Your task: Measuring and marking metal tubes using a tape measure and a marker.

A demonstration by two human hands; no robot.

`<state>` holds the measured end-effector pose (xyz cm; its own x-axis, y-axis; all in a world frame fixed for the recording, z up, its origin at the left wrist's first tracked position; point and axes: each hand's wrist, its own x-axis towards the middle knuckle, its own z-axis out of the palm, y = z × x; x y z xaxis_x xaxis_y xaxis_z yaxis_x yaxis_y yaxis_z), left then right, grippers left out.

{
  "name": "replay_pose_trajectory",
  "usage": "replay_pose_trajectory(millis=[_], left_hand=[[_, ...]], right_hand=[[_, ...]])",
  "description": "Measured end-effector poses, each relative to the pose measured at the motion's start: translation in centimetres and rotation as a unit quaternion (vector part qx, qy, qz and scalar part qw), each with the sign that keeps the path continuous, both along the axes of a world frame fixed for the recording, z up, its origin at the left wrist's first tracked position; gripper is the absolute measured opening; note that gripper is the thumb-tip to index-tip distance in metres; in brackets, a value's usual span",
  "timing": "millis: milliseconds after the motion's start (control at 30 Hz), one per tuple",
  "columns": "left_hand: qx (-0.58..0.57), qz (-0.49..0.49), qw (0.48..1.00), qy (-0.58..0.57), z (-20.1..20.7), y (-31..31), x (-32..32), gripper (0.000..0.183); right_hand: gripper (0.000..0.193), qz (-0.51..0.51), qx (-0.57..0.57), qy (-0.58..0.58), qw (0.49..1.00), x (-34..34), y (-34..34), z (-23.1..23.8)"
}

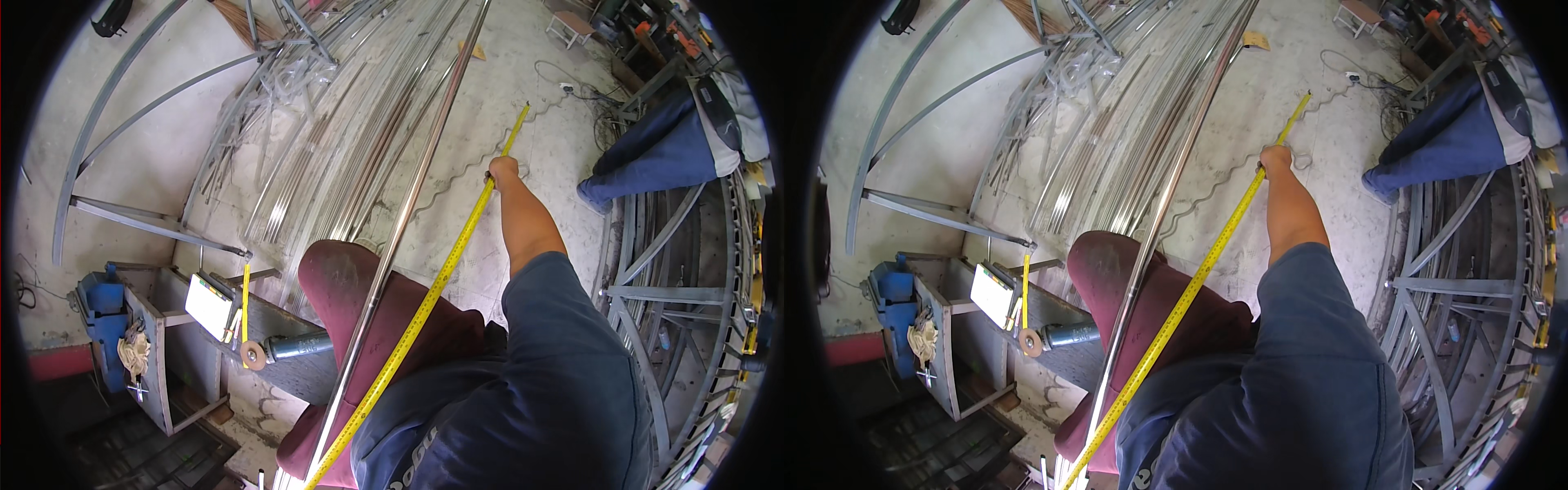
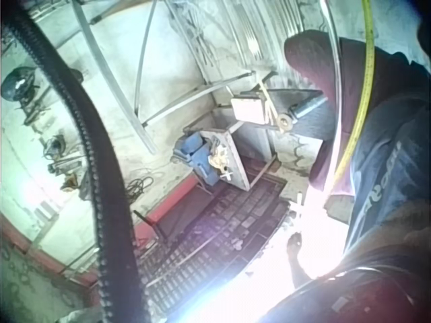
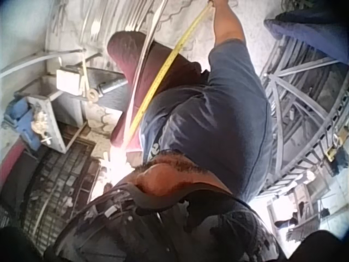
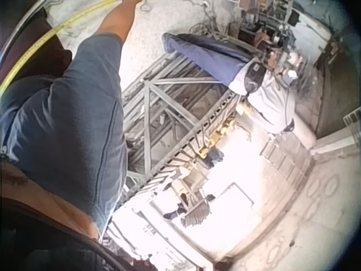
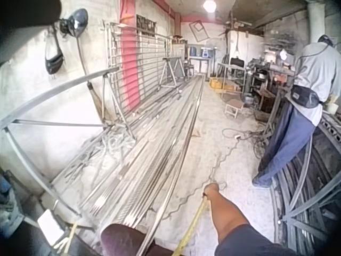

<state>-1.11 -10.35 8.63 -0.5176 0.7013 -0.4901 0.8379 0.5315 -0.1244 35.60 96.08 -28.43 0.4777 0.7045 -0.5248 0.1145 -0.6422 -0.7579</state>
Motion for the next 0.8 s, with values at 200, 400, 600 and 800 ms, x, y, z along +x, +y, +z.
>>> replay_pose_trajectory(millis=[200, 400, 600, 800], left_hand=[[0.049, 0.003, 0.999, -0.015, -2.2, 9.5, 3.8, 0.017], [0.110, 0.015, 0.993, -0.031, -6.3, 25.2, 9.6, 0.022], [0.060, 0.051, 0.990, -0.113, -7.2, 42.1, 13.0, 0.029], [0.080, 0.035, 0.990, -0.114, -7.8, 54.1, 14.4, 0.037]], right_hand=[[0.018, -0.016, 0.072, 0.082, 0.994, 0.2, 2.1, 1.8], [0.023, 0.005, 0.139, 0.162, 0.977, -1.4, 5.9, 8.1], [0.029, 0.074, 0.178, 0.173, 0.966, -3.8, 8.0, 16.1], [0.026, 0.111, 0.213, 0.163, 0.957, -6.2, 8.2, 21.2]])
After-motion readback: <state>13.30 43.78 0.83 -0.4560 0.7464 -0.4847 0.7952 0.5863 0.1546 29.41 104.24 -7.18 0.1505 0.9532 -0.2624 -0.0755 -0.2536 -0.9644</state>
